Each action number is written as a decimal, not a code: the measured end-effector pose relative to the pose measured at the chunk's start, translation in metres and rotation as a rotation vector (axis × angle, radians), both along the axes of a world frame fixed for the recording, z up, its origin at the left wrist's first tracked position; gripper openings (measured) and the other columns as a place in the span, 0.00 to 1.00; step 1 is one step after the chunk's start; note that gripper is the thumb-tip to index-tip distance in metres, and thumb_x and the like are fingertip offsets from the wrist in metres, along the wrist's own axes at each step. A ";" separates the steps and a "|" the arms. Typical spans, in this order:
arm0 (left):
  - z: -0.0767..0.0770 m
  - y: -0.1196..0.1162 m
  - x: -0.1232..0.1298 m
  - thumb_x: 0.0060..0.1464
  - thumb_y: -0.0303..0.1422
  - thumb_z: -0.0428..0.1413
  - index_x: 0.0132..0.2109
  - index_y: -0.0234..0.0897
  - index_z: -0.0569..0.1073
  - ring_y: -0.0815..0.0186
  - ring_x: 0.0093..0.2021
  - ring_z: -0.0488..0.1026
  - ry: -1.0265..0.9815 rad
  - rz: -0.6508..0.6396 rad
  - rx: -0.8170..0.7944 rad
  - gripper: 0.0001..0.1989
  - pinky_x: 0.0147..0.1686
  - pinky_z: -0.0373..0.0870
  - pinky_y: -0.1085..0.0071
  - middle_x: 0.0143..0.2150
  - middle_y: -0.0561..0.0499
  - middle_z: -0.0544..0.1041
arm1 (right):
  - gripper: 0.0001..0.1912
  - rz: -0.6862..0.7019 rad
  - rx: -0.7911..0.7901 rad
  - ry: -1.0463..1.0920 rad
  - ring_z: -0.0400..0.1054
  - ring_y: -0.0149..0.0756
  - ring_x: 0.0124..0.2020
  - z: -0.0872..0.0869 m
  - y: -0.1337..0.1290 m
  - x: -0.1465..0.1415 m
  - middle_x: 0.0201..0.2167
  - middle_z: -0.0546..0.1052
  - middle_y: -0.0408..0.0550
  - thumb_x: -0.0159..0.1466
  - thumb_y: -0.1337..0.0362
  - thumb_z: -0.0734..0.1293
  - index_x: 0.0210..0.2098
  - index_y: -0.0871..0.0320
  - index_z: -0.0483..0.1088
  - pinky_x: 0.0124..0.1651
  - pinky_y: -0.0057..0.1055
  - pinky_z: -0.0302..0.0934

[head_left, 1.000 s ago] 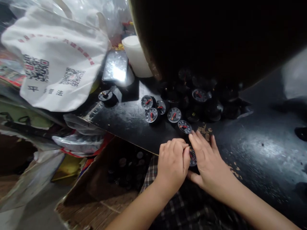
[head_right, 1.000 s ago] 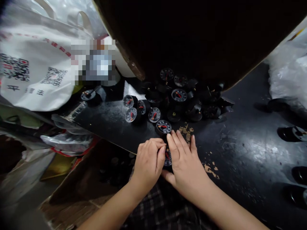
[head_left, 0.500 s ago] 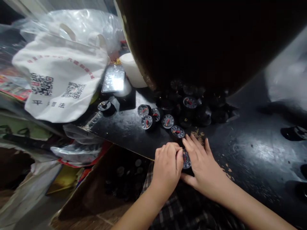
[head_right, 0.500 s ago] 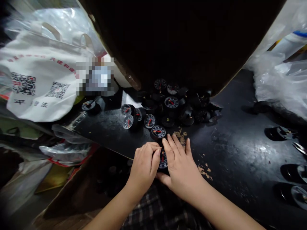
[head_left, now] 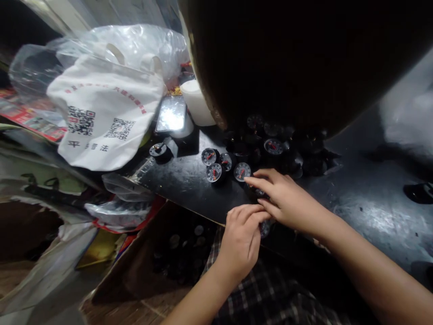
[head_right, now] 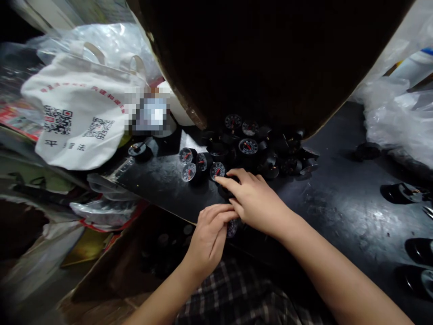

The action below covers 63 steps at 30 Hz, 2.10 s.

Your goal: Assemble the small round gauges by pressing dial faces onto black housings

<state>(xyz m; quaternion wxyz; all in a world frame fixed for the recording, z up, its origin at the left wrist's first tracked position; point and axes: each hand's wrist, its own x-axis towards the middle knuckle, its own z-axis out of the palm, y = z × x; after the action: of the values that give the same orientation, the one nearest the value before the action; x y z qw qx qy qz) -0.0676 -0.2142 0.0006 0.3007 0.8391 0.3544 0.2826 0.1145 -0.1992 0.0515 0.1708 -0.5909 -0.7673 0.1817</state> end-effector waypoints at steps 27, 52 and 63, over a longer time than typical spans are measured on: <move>0.009 0.001 -0.008 0.64 0.33 0.51 0.46 0.40 0.70 0.60 0.48 0.66 0.188 0.135 -0.079 0.06 0.48 0.62 0.60 0.47 0.50 0.73 | 0.51 -0.016 -0.089 -0.217 0.37 0.53 0.71 -0.036 -0.061 -0.026 0.70 0.49 0.58 0.58 0.52 0.70 0.69 0.62 0.38 0.67 0.66 0.37; 0.014 0.000 -0.025 0.63 0.33 0.51 0.53 0.49 0.68 0.60 0.48 0.68 0.164 -0.079 -0.220 0.12 0.49 0.65 0.60 0.47 0.52 0.74 | 0.24 0.028 -0.004 0.096 0.61 0.39 0.62 0.000 -0.029 0.023 0.60 0.68 0.51 0.68 0.65 0.58 0.63 0.52 0.59 0.61 0.45 0.61; -0.024 -0.008 -0.129 0.62 0.40 0.50 0.50 0.44 0.70 0.55 0.52 0.69 0.265 0.411 -0.054 0.12 0.54 0.64 0.54 0.49 0.48 0.74 | 0.12 -0.073 0.258 -0.240 0.69 0.48 0.48 -0.004 -0.041 0.026 0.51 0.74 0.56 0.65 0.69 0.62 0.48 0.60 0.67 0.47 0.48 0.66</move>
<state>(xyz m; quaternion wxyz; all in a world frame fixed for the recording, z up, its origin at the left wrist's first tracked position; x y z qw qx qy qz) -0.1969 -0.2221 -0.0232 0.2099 0.7707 0.5616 0.2158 0.1402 -0.2403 0.0473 0.1589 -0.6089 -0.7772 0.0034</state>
